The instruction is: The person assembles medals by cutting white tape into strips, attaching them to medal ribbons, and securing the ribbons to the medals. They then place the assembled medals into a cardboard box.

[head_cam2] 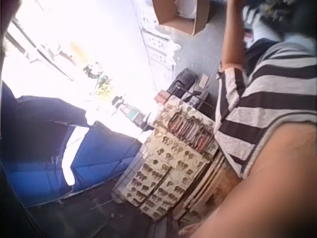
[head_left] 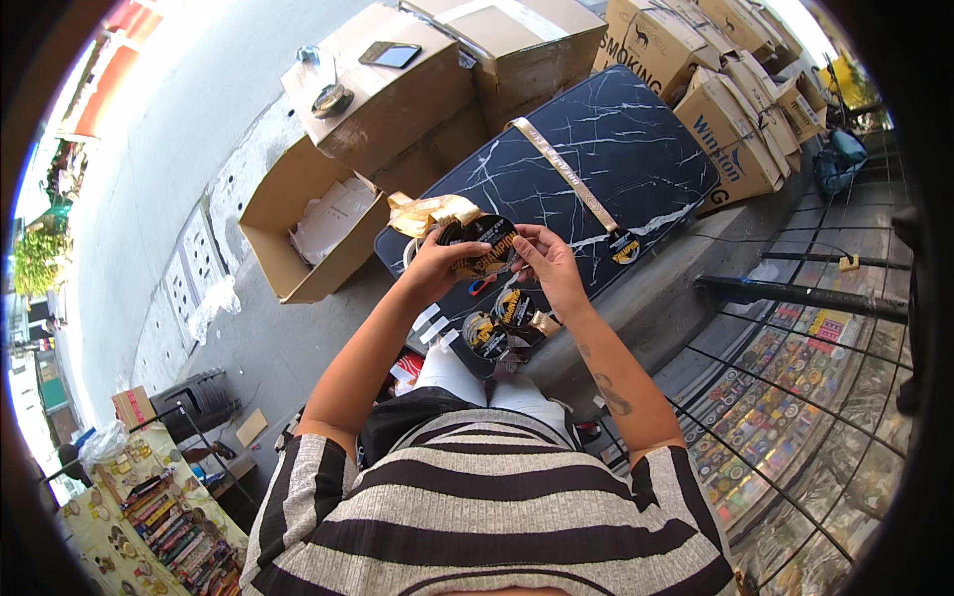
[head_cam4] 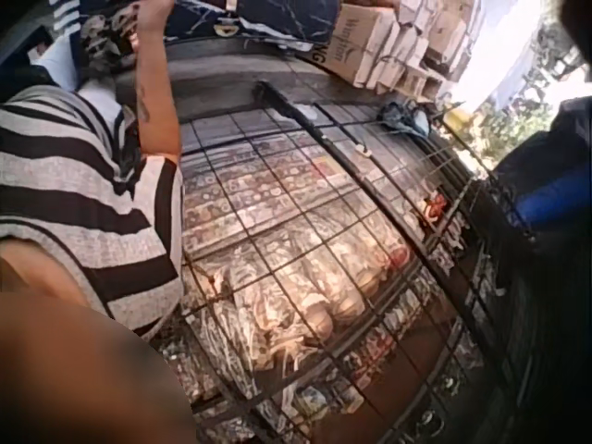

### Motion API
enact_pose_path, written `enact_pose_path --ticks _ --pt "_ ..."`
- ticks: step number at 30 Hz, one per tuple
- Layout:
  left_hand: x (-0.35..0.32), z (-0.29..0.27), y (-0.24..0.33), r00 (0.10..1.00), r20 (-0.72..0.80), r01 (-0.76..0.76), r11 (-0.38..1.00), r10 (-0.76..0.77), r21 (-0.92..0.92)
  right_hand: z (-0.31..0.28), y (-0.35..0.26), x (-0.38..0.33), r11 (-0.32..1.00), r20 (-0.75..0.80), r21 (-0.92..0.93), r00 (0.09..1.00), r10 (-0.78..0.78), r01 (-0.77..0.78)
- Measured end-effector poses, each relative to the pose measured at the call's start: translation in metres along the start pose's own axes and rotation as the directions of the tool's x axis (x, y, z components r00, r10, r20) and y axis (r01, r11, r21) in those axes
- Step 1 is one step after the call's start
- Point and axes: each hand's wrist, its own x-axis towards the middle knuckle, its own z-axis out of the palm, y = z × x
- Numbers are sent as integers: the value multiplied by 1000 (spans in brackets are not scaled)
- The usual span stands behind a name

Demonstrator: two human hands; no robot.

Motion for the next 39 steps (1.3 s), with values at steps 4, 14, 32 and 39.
enact_pose_path --ticks 4,14,32,39 --pt "14 -2 -3 1000 23 -10 995 13 -99 -13 -8 6 988 60 -135 994 86 -77" --pt "62 -6 19 999 34 -5 966 14 -259 -42 -29 1 912 82 -224 925 370 -345" --pt "-79 82 -66 818 -527 -425 859 230 -286 11 -124 268 956 406 -273 914 10 111" --pt "-124 82 -103 771 -551 -558 757 321 -340 -49 -134 218 933 403 -247 903 -148 263"
